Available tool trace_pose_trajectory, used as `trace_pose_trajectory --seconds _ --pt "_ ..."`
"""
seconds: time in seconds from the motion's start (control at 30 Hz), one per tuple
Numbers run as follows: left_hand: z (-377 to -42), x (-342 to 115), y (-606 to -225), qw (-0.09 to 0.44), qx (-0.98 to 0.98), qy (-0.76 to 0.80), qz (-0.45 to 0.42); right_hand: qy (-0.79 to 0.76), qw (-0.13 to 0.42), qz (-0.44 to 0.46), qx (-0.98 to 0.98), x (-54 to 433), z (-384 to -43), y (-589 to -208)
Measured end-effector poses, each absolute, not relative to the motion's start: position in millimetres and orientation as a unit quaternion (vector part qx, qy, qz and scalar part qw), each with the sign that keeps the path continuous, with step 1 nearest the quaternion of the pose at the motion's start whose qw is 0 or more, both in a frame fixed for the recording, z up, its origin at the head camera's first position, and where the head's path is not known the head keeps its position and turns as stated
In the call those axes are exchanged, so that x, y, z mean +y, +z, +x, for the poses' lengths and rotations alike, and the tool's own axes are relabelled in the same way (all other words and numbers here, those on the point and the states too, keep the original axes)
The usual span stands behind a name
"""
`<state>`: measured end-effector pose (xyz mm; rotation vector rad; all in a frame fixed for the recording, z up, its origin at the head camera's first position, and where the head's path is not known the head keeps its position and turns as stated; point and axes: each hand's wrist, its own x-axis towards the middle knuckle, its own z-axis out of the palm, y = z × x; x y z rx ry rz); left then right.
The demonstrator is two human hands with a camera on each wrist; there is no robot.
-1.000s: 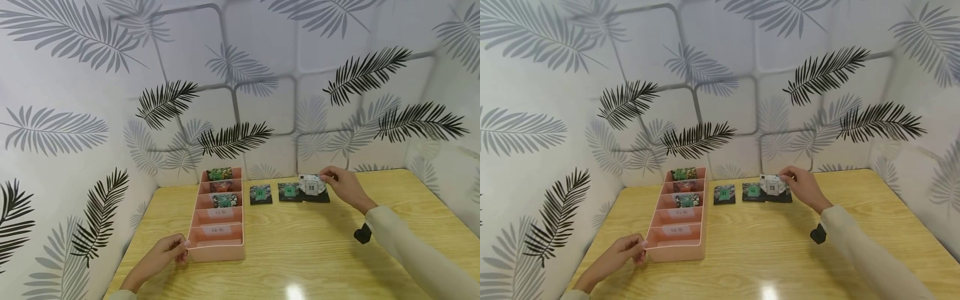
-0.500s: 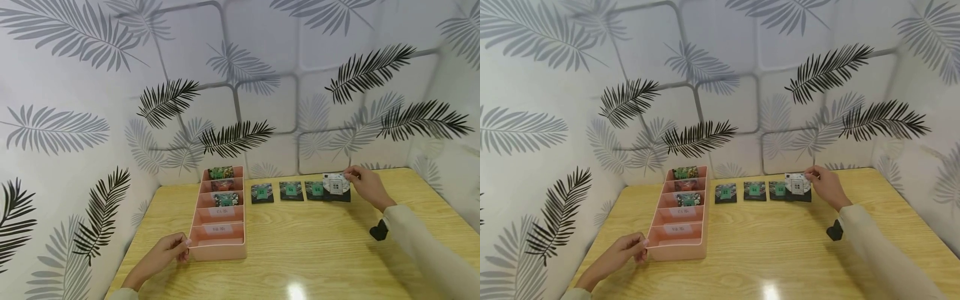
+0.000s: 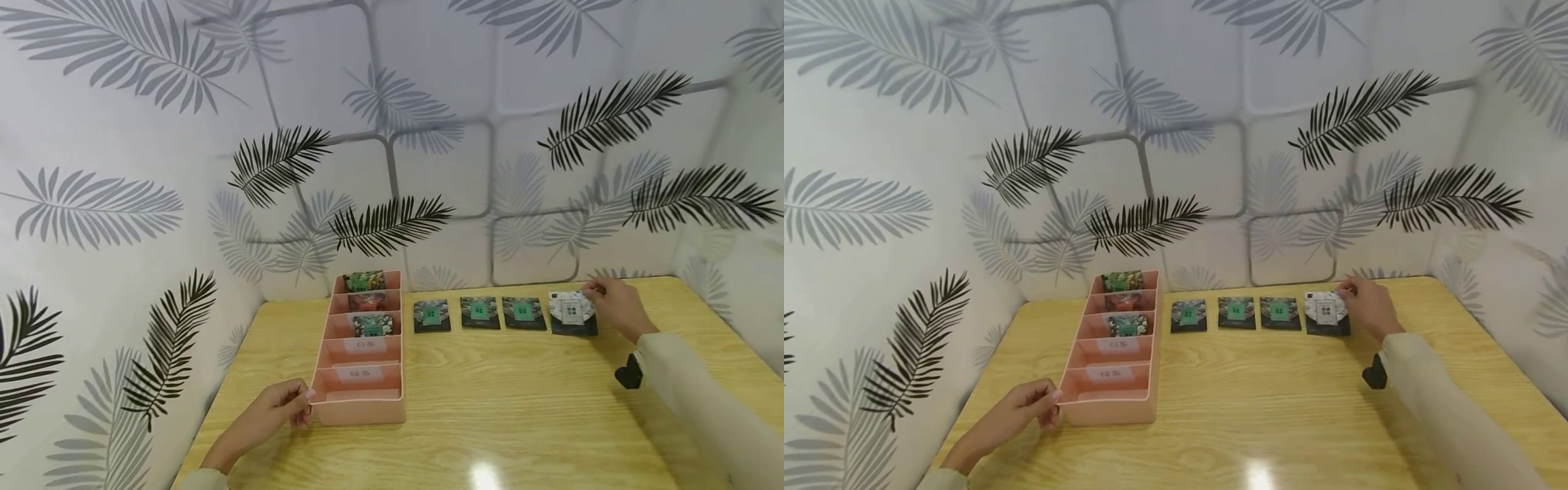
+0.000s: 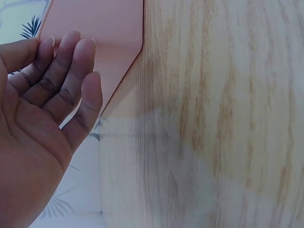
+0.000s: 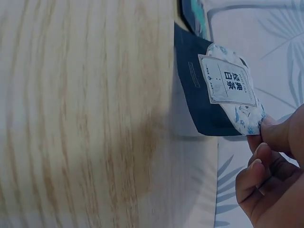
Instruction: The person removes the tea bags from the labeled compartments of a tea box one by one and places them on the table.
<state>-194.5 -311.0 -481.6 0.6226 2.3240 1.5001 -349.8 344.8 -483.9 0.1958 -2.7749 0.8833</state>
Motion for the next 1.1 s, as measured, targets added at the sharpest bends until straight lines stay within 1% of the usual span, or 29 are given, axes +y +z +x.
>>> trace_pose_trajectory --seconds 0.4,0.53,0.83,1.1 --pt "-193 -313 -480 0.148 0.816 0.516 0.214 0.265 0.069 0.037 -0.961 351 -378 -505" --pt "-193 -313 -481 0.151 0.810 0.525 0.212 0.257 0.065 0.032 -0.964 348 -383 -507" --pt "-191 -311 -482 0.150 0.817 0.514 0.213 0.261 0.042 0.014 -0.964 351 -384 -509" --pt "-191 -312 -481 0.148 0.819 0.513 0.210 0.266 0.051 0.007 -0.963 347 -385 -506"
